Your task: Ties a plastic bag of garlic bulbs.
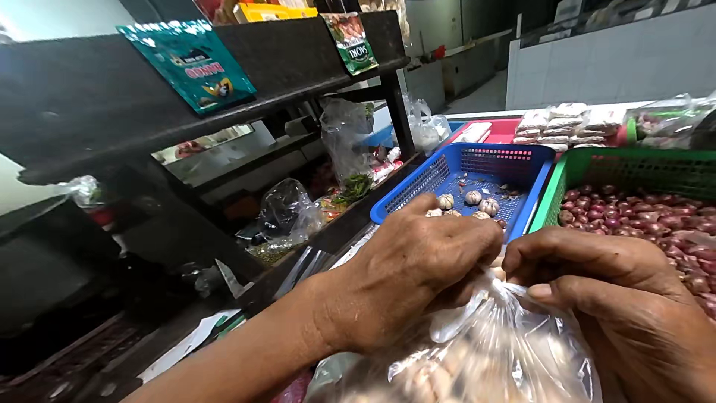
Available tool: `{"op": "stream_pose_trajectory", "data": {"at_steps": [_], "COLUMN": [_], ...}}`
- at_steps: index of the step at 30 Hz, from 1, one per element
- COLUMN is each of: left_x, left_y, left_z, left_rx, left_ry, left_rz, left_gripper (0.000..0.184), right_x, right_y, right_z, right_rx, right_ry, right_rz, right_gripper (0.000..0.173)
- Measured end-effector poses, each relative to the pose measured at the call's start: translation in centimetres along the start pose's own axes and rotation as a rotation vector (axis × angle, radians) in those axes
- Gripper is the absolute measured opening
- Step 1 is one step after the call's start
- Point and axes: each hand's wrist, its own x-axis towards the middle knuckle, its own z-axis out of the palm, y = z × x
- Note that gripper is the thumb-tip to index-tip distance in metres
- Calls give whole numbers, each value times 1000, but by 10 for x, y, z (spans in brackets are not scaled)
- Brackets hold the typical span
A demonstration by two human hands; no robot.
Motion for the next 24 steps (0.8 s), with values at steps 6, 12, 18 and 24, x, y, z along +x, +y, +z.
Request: {"op": "stream_pose_trajectory", "data": {"at_steps": [6, 12, 18, 24], "left_x": [-10, -8, -12, -18], "left_y": [-2, -2, -2, 6], "left_z": [5, 14, 19, 36], "left_rx": [-230, -853, -1070, -1207], "left_ry": [-80, 2, 57, 229], "left_rz": [-244, -366, -475, -560], "left_gripper": [20, 19, 19, 20], "right_x": [0, 1, 2, 1], "right_y": [-1, 0, 2, 1], "right_z": [0, -1, -2, 10], "right_rx": [-12, -2, -55, -524], "right_ry": [-12, -50, -75, -156], "right_rz": [33, 29, -23, -115], "right_gripper": [25, 25, 24, 23]}}
